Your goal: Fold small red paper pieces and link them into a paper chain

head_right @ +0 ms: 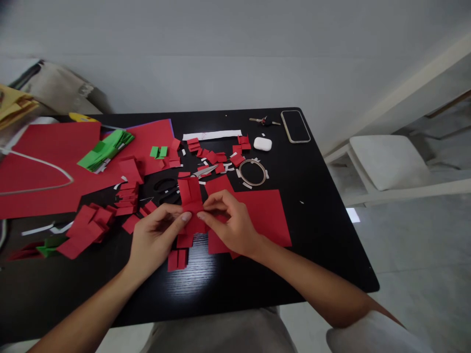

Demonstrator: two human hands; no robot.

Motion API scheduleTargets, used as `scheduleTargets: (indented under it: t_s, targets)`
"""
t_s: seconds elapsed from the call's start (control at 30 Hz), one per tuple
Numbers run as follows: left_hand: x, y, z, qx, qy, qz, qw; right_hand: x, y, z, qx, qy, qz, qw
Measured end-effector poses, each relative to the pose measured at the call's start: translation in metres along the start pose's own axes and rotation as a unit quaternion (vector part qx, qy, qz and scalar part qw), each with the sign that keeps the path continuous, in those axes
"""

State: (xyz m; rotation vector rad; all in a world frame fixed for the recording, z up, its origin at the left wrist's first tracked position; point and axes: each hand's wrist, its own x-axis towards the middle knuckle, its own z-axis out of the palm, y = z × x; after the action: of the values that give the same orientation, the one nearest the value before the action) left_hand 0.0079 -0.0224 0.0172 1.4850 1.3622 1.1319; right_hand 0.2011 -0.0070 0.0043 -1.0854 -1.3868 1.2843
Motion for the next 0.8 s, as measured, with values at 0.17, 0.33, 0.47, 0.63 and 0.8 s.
scheduleTargets:
  t_s: [0.17, 0.33, 0.47, 0.63, 0.8]
  targets:
    - [-0.0003, 0.0019, -0.0013, 0.023, 0.004, 0.01, 1.0, 0.0016, -0.0023, 0.0008, 0.047, 0.016, 0.064, 0.997]
    - [0.0003, 0.0036, -0.0008, 0.015, -0.003, 0.017, 1.0, 0.0035, -0.0039, 0.0002, 0.066, 0.012, 0.085, 0.994]
    - [-0.0004, 0.0046, -0.0005, 0.016, -0.003, 0.03, 0.999, 0.0041, -0.0035, -0.0013, 0.105, 0.001, 0.082, 0.991]
    - [-0.0006, 0.0047, -0.0006, 0.018, 0.002, 0.042, 0.999, 0.0044, -0.0042, -0.0018, 0.113, -0.001, 0.069, 0.991]
    - [-0.0011, 0.0034, -0.0006, 0.029, -0.009, 0.05, 0.998, 0.0052, -0.0055, -0.0029, 0.09, 0.004, 0.061, 0.994]
